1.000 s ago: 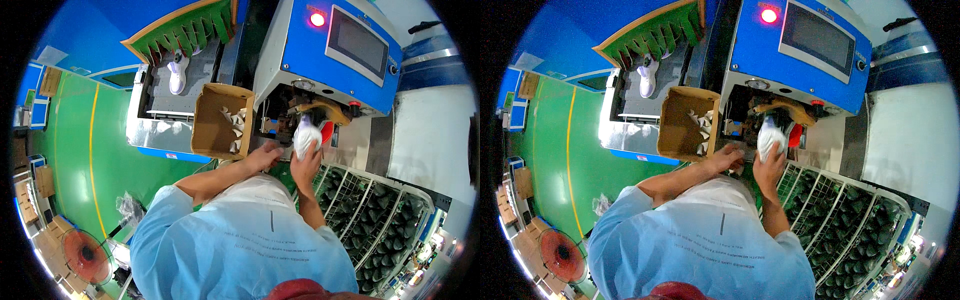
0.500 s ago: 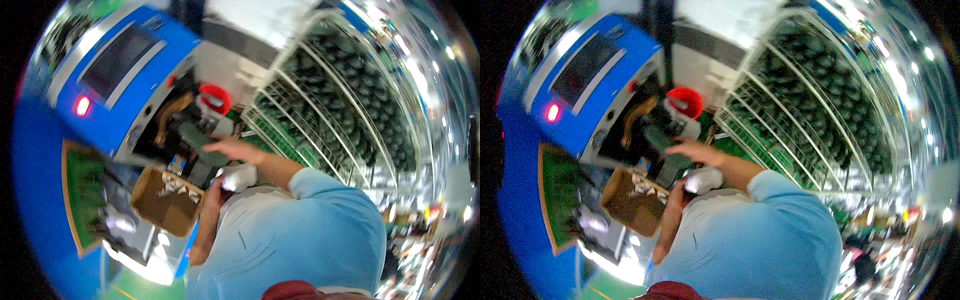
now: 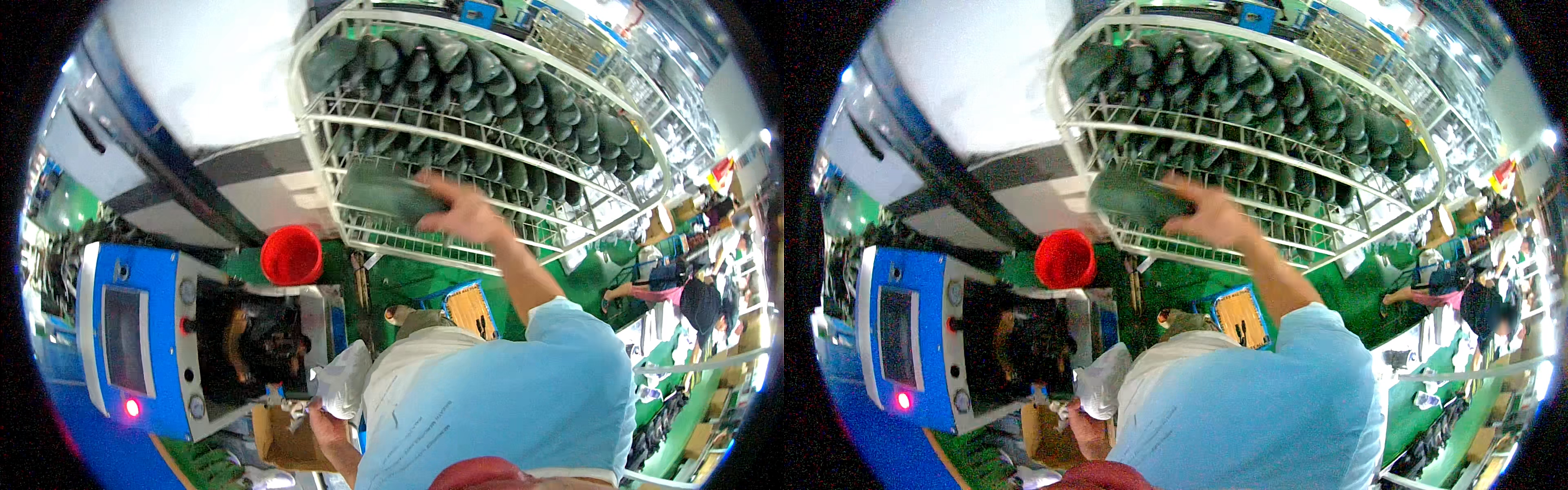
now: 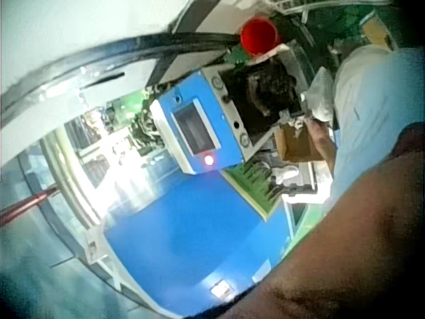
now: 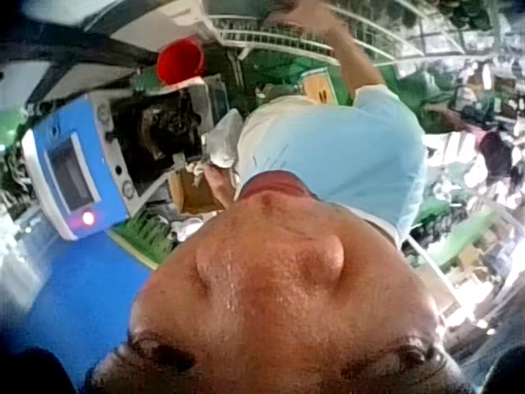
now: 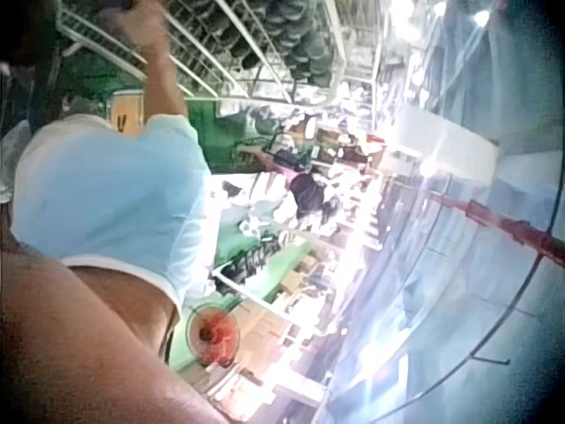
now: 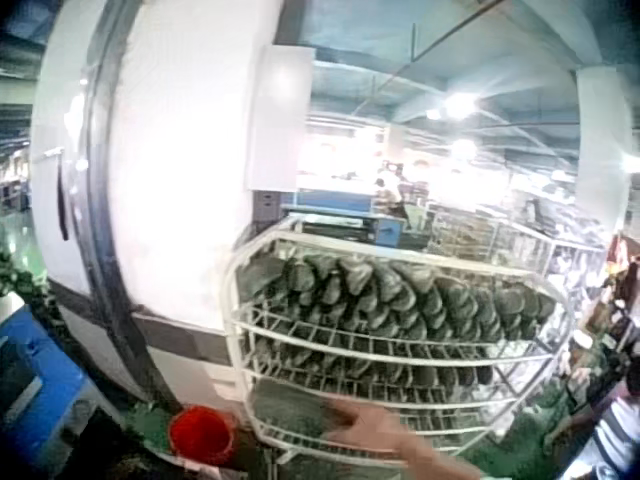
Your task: The person takes shoes from a conveyor belt, fits them onto a metallic shoe last, and places them into an oven-like machine. They repeat this cycle with different shoes, also handling a dark-colored shoe from another worker.
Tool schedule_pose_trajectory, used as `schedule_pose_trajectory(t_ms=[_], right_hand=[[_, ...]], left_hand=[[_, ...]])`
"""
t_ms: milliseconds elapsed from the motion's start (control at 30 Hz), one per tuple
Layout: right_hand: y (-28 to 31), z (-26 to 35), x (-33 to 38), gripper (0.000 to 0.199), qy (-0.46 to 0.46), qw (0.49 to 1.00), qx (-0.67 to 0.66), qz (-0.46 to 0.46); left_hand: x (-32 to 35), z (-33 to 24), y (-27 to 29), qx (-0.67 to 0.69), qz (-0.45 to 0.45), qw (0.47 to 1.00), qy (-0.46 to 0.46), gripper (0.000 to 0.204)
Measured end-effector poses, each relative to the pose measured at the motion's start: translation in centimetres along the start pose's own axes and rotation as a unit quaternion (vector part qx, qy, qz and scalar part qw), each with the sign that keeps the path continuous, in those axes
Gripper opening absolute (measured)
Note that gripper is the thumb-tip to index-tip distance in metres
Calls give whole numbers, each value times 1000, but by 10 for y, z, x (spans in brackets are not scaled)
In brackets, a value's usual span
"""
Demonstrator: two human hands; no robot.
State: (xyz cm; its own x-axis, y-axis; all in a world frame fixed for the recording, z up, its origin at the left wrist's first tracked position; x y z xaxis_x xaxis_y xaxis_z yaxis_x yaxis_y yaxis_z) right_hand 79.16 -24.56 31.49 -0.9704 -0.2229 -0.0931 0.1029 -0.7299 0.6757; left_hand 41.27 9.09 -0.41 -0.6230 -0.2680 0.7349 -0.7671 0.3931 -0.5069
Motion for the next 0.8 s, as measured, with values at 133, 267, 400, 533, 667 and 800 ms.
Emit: schedule_pose_trajectory(t_ms=[133, 267, 400, 533, 667, 800], right_hand=[[233, -53, -15, 84, 106, 890, 183, -404], [411, -90, -44, 78, -74, 747, 451, -483], [541, -156, -128, 67, -13, 660, 650, -377], [549, -239, -201, 58, -74, 754, 624, -191], [585, -355, -256, 41, -191, 840, 502, -70], [576, -409, -287, 29, -107, 831, 546, 6]], left_hand=[[-49, 21, -60, -67, -26, 997, 4, 58], [-66, 26, -130, -163, -23, 986, -6, 50], [-115, 35, -139, -246, -10, 969, 15, 39], [-76, 28, -216, -281, -58, 958, -22, 24], [-107, 41, -167, -309, -106, 945, -13, 27], [-53, 32, -140, -167, -173, 970, -32, 31]])
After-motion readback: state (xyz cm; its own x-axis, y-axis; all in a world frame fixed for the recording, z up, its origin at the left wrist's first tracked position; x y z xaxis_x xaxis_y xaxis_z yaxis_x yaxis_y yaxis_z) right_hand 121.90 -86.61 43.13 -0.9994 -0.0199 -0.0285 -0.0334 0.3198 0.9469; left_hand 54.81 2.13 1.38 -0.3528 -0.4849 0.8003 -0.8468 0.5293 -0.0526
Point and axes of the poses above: each hand's wrist, its own x-axis away from the middle knuckle, its own y-axis out of the back of the hand, z = x × y, the point moved 9 cm from there along -x, towards the middle knuckle, and after that the axes turned 10 degrees about -z, right-handed, at the moved point
